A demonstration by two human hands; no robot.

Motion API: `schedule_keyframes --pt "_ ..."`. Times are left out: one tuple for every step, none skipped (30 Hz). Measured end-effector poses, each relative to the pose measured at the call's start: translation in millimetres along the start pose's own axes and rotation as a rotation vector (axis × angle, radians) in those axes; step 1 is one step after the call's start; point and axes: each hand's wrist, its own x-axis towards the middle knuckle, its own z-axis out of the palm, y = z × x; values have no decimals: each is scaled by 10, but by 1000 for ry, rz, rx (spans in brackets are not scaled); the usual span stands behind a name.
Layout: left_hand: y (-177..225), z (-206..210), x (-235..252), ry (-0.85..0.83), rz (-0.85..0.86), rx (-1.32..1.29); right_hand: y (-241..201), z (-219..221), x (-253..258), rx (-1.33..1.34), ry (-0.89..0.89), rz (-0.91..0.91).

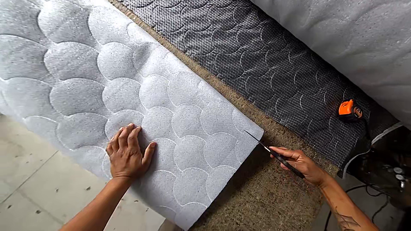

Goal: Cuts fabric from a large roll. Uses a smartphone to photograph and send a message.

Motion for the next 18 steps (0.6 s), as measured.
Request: schedule_keyframes --pt "2 0 0 1 0 0 5 -19 -3 1 4 1" --pt "3 0 0 4 1 1 14 -37 -15 -1 15 5" --pt "6 0 2 8 3 0 22 -51 -29 4 28 8" --pt "3 2 6 13 4 -1 14 -56 -35 3 35 14" --pt "2 6 9 18 5 -2 -17 -50 -19 -8 32 16" --pt "8 7 13 22 4 -1 -68 -34 20 -26 17 16" --pt "16 6 10 22 3 -1 -124 -4 74 -46 2 19" --pt "20 2 4 23 3 0 -170 38 136 -58 -5 19" --pt "21 2 3 27 5 2 -203 72 199 -61 -9 14" --pt "18 4 5 32 6 4 -222 91 251 -60 -14 5" --pt "11 10 9 37 8 7 -221 95 285 -55 -16 -8" --pt "-4 21 10 42 11 8 -204 83 297 -50 -17 -21" --pt "-20 28 9 46 16 6 -189 78 291 -35 -8 -28" --pt "-33 33 11 48 18 4 -186 77 282 -15 7 -30" --pt "-38 40 12 49 17 1 -195 79 280 -6 16 -31" --pt "-38 42 9 49 14 -4 -220 93 296 -11 19 -37" --pt "-38 42 6 47 12 -6 -261 121 331 -29 14 -47" --pt "-37 40 2 47 13 -8 -309 164 377 -48 7 -55"
